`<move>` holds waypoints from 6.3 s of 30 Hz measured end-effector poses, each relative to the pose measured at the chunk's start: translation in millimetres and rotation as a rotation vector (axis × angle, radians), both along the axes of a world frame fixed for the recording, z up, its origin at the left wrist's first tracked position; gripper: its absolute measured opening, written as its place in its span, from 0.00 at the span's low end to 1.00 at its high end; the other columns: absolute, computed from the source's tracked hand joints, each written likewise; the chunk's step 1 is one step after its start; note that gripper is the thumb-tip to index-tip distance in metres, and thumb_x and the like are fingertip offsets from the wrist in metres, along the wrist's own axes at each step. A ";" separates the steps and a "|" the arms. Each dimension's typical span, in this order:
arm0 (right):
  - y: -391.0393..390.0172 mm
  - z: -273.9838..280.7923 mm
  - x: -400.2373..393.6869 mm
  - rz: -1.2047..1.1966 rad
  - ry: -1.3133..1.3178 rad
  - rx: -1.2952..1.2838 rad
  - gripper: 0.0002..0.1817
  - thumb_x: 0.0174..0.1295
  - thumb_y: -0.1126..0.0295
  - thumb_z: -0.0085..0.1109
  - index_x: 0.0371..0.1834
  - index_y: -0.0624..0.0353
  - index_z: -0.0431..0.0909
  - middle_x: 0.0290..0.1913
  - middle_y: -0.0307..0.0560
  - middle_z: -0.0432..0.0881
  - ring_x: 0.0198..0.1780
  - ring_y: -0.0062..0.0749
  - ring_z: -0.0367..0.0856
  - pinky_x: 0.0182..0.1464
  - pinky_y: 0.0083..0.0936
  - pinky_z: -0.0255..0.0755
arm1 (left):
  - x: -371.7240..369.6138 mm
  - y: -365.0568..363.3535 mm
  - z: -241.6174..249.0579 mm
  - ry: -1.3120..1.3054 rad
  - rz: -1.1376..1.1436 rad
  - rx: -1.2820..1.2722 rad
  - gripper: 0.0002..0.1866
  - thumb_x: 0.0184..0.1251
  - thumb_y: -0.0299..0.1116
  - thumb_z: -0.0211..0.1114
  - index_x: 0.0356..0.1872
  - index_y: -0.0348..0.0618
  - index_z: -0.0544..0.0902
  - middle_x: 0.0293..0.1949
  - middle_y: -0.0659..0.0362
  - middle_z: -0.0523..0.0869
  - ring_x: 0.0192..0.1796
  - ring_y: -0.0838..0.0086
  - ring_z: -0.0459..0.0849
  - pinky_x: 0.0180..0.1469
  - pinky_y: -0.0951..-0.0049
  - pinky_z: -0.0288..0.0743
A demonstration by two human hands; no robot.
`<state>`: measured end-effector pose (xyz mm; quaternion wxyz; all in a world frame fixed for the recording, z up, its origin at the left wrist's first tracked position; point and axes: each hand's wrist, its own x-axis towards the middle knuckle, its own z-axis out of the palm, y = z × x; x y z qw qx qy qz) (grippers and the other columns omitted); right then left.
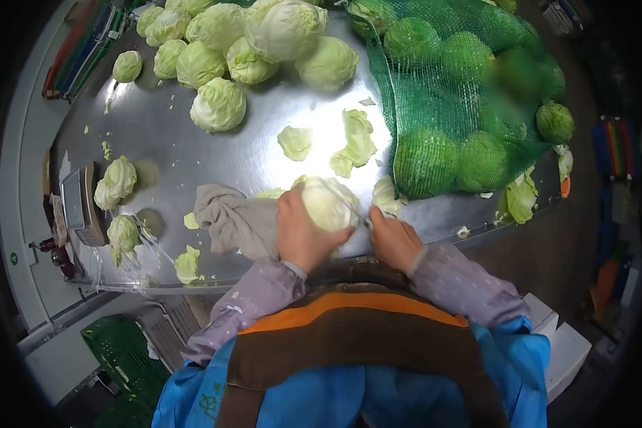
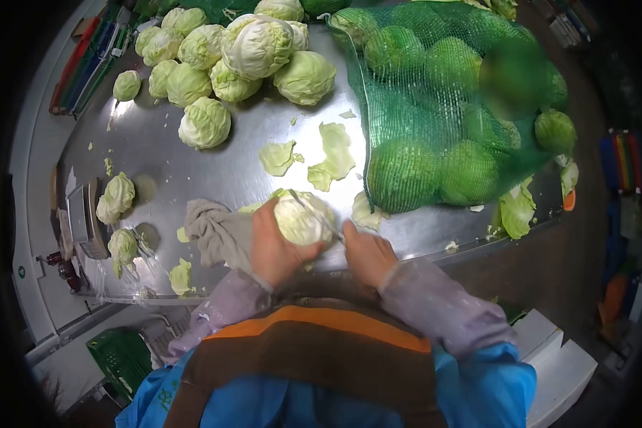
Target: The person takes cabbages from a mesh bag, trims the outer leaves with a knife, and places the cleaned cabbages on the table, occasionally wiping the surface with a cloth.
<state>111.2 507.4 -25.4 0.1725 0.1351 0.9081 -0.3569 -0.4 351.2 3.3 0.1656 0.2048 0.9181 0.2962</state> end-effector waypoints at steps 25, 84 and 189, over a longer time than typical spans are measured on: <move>11.8 42.9 3.5 -0.141 0.366 -0.095 0.22 0.56 0.69 0.55 0.56 0.55 0.68 0.23 0.53 0.77 0.26 0.49 0.79 0.32 0.39 0.71 | -8.1 -12.0 -28.7 -0.228 0.048 0.327 0.64 0.32 0.47 0.82 0.66 0.27 0.47 0.61 0.41 0.60 0.65 0.53 0.61 0.67 0.64 0.58; -15.5 -16.0 -15.7 -0.381 0.470 -0.141 0.26 0.66 0.58 0.50 0.61 0.65 0.68 0.35 0.61 0.83 0.32 0.55 0.82 0.35 0.42 0.73 | -0.9 -18.4 -4.0 -0.474 0.062 0.116 0.65 0.31 0.57 0.81 0.62 0.22 0.52 0.57 0.33 0.70 0.61 0.52 0.73 0.62 0.67 0.68; 7.5 -12.9 -39.5 -0.227 0.400 -0.355 0.43 0.39 0.61 0.79 0.61 0.65 0.70 0.43 0.50 0.83 0.38 0.27 0.81 0.41 0.23 0.76 | 16.7 -23.1 -21.5 0.034 0.182 -0.029 0.20 0.64 0.52 0.53 0.42 0.45 0.79 0.30 0.46 0.85 0.35 0.51 0.84 0.41 0.51 0.74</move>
